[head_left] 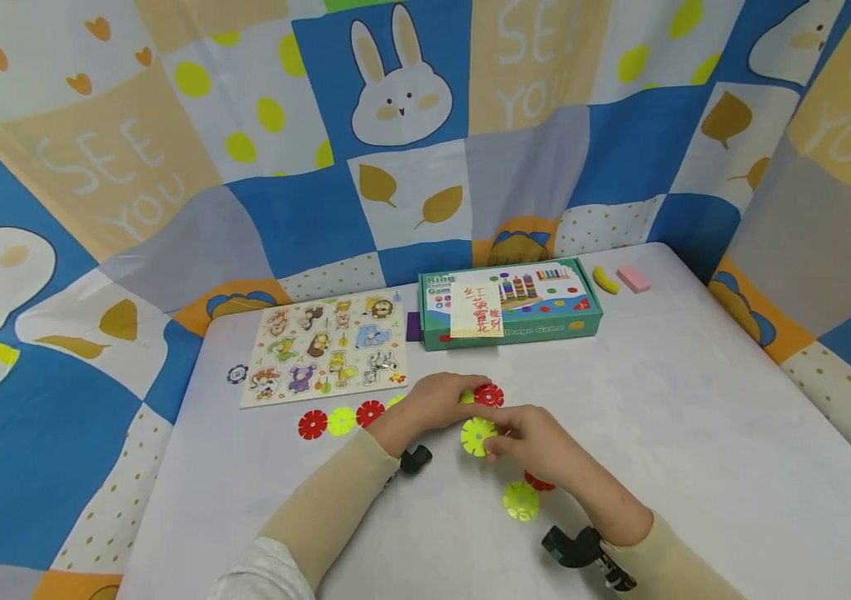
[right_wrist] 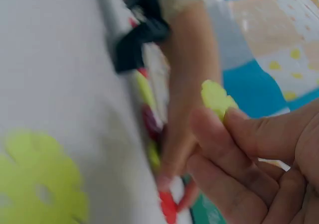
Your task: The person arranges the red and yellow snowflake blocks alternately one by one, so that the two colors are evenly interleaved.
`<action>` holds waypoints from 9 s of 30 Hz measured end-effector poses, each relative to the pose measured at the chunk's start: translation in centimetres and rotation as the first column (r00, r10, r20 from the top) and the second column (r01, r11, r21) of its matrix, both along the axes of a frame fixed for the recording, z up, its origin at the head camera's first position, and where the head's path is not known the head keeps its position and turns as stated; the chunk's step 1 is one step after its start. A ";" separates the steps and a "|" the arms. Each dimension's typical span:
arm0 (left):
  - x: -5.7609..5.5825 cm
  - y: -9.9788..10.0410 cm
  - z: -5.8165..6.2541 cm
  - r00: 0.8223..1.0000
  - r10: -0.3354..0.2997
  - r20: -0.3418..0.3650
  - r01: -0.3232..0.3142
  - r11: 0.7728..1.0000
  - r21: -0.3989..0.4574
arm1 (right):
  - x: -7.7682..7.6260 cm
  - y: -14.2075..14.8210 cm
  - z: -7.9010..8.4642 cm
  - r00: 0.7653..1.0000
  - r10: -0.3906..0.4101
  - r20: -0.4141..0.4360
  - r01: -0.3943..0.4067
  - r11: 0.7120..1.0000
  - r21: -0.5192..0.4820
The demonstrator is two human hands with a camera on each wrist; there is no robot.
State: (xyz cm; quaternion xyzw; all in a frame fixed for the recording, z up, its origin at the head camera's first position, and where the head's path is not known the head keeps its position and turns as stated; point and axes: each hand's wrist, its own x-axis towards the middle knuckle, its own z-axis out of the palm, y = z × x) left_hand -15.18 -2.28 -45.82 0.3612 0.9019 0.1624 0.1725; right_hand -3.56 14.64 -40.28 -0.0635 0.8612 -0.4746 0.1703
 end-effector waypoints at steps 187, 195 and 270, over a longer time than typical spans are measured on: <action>0.6 5.9 -0.5 0.997 0.073 -0.030 -0.071 0.994 0.088 | -5.6 11.4 -4.8 0.968 -0.247 -0.042 0.251 0.944 0.215; 0.8 5.7 -0.3 0.997 0.077 -0.031 -0.074 0.993 0.088 | -5.6 10.6 -5.5 0.972 -0.200 -0.124 0.229 0.925 0.303; 1.5 10.0 -0.2 0.993 0.116 -0.016 -0.114 0.989 0.095 | 6.3 0.6 -3.8 0.974 0.148 -0.169 -0.075 0.923 0.377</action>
